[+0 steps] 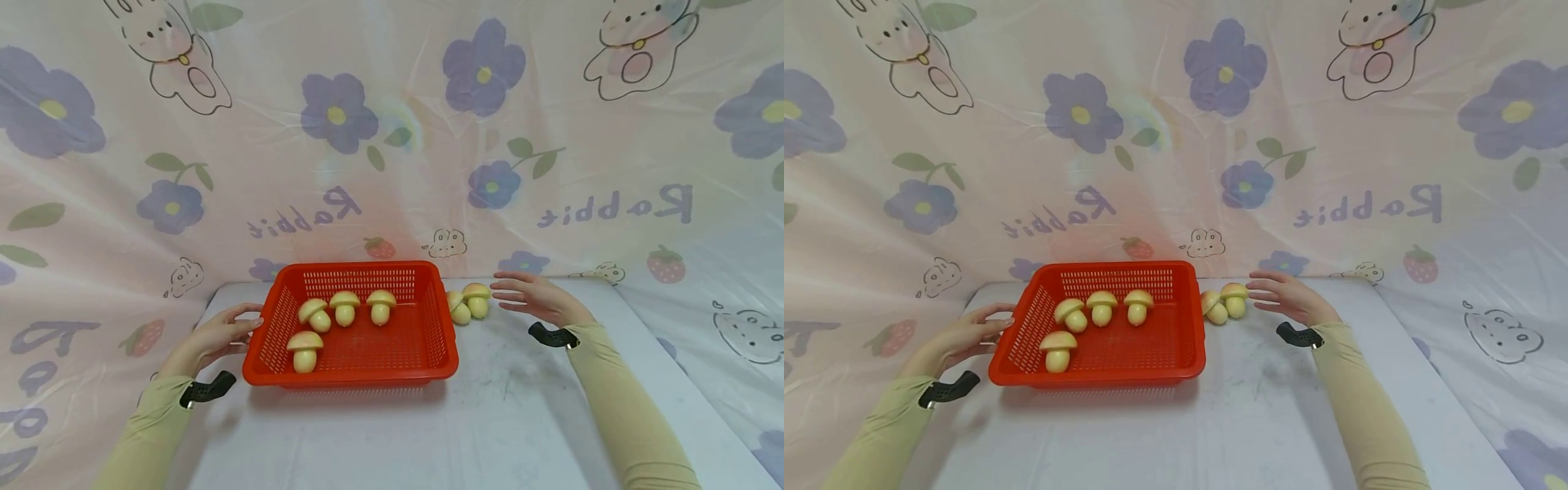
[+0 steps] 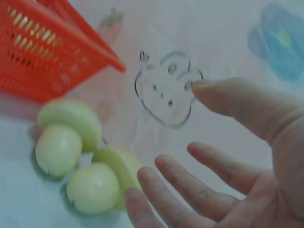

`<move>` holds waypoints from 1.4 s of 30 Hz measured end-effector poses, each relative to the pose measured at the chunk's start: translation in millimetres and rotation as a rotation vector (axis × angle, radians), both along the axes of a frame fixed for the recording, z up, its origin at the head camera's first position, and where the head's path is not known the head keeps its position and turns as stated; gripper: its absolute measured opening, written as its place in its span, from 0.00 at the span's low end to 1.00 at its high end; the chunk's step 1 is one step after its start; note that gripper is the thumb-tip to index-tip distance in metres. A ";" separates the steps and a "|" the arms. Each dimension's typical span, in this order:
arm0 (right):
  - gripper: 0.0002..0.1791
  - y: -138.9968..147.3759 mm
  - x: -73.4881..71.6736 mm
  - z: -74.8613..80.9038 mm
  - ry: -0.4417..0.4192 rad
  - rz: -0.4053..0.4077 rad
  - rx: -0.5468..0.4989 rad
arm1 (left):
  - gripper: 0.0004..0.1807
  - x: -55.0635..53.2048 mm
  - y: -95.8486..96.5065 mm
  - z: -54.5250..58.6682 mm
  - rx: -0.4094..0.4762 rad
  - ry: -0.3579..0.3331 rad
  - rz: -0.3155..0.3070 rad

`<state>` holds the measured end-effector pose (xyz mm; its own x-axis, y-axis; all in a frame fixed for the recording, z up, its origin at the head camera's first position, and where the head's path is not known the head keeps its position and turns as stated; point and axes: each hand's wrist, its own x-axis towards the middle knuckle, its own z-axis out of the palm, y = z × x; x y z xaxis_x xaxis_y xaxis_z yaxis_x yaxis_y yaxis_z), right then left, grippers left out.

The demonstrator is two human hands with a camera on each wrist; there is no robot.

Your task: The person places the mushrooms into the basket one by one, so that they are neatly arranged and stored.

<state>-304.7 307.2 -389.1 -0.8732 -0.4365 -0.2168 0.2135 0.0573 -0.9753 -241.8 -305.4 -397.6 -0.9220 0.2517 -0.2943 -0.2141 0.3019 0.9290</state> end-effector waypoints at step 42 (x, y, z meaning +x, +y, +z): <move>0.37 -17.3 -45.9 -57.8 -0.034 -0.073 0.122 | 0.33 2.0 0.9 0.4 -0.006 0.000 0.018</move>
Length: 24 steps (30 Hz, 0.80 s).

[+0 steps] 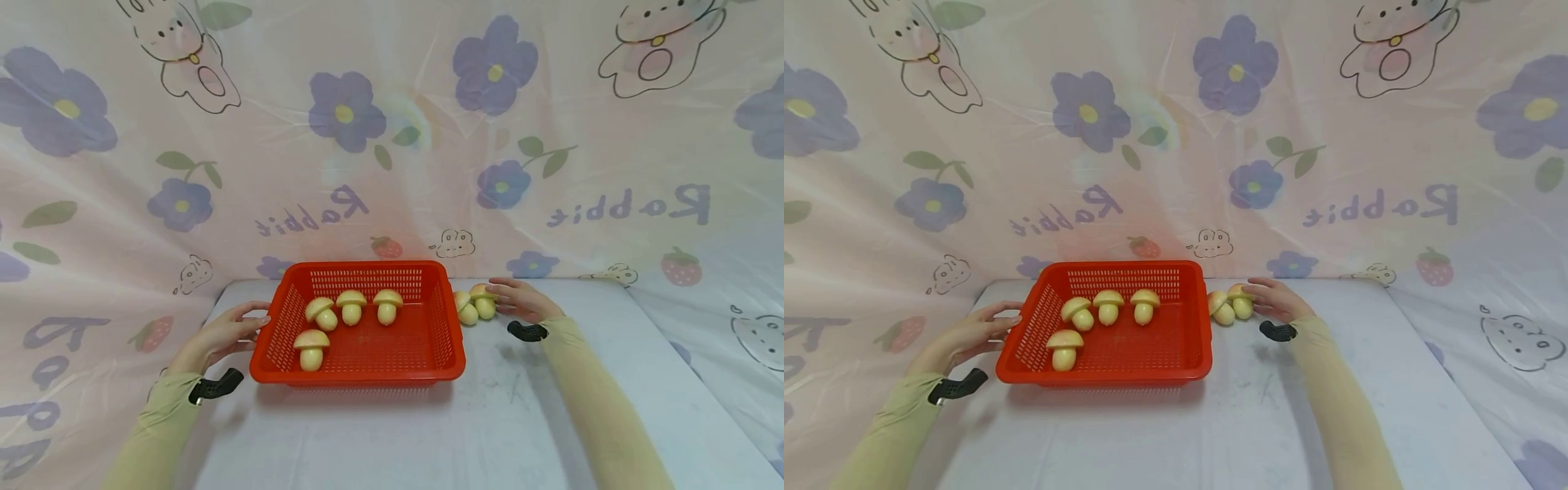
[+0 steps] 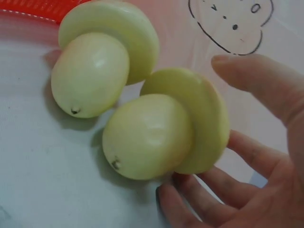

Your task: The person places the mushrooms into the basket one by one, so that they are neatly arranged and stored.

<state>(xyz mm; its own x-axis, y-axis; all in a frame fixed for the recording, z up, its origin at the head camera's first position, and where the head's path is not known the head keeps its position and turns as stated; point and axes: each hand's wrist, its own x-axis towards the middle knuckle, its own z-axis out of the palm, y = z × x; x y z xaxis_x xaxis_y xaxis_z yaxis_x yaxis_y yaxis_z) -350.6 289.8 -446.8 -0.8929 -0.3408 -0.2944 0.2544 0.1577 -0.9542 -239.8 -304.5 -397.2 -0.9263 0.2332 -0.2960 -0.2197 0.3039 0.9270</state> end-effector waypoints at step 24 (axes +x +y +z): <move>0.32 14.5 8.9 1.2 0.083 -0.009 0.036 | 0.31 -1.1 0.8 -1.4 -0.006 0.003 0.008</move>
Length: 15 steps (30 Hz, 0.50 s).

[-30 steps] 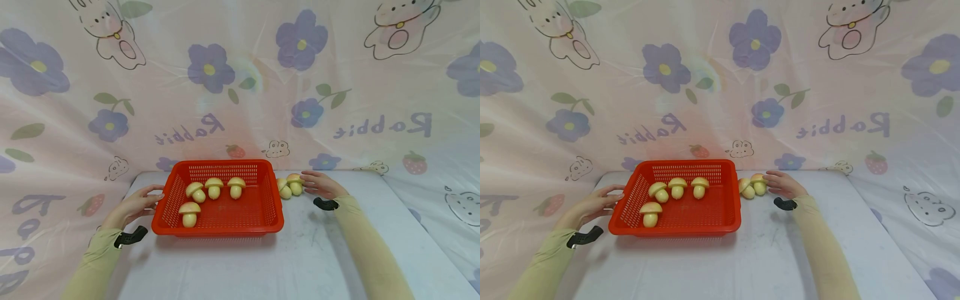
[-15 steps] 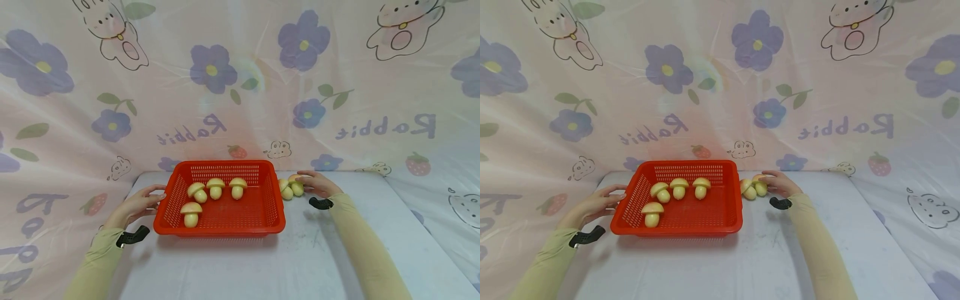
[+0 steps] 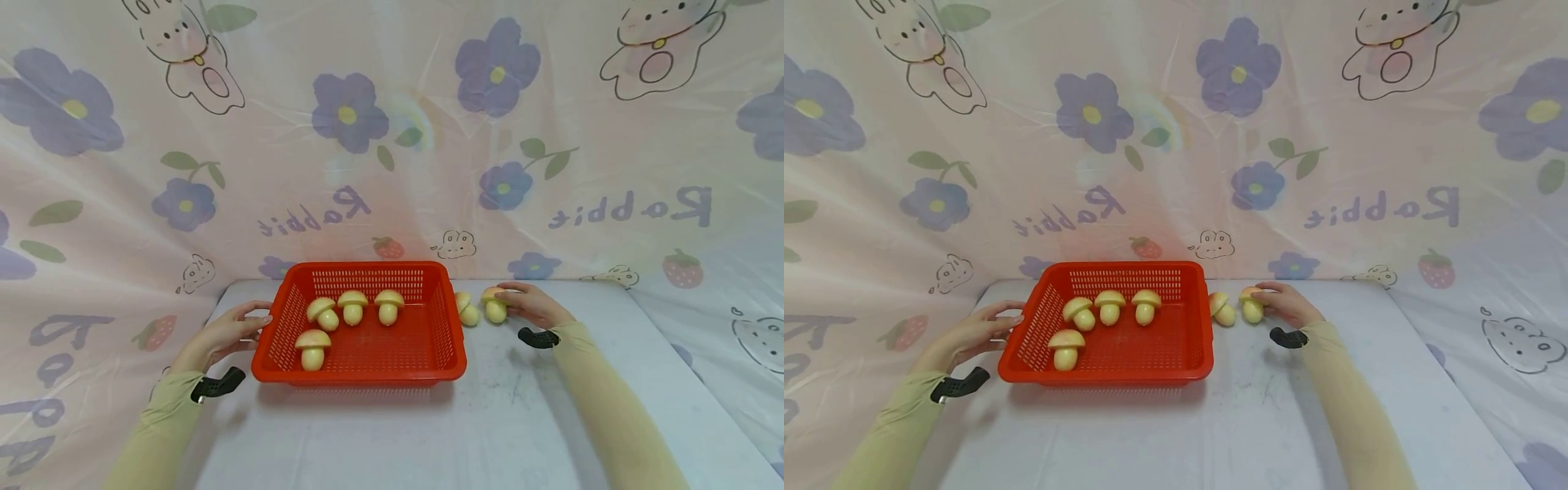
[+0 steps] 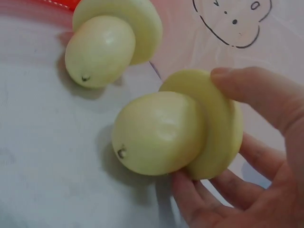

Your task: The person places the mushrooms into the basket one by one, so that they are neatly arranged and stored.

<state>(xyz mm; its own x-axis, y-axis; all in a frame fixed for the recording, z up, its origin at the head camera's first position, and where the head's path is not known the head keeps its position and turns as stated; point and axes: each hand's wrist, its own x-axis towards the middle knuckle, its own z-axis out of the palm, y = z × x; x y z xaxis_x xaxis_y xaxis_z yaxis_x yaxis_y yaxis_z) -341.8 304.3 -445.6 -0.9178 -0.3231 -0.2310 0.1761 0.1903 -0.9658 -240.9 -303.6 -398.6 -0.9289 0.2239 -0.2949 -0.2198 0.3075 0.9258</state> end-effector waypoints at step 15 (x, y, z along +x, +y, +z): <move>0.36 20.7 28.2 15.9 0.044 0.033 -0.006 | 0.31 0.0 -0.8 -0.2 0.002 0.006 -0.016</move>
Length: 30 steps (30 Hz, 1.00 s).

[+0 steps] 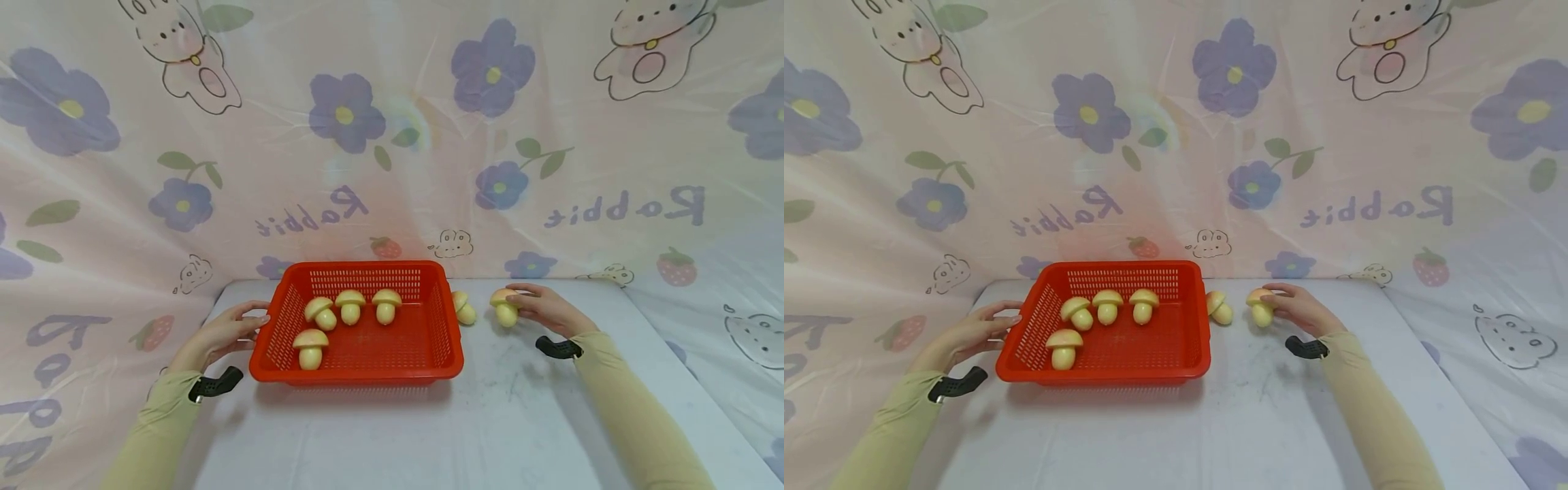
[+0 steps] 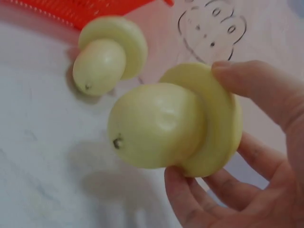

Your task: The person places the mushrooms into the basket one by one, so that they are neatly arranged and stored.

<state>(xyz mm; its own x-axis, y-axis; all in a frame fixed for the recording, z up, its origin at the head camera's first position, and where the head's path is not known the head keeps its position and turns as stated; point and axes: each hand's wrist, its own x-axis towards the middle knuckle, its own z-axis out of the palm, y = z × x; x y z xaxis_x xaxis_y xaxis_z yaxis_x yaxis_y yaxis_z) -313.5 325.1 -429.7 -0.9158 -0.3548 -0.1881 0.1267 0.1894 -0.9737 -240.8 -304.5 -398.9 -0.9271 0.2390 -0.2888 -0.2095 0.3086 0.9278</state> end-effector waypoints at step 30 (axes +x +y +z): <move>0.29 -87.8 37.4 81.4 0.122 0.151 -0.026 | 0.30 1.8 1.8 1.5 -0.017 0.007 0.014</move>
<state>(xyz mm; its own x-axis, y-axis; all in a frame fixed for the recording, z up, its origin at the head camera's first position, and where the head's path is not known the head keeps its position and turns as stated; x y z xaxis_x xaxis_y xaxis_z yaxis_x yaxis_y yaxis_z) -276.1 237.3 -348.3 -0.8675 -0.4928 -0.0680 -0.0202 0.1715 -0.9850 -239.0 -302.6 -397.3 -0.9325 0.2206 -0.2859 -0.2072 0.3214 0.9240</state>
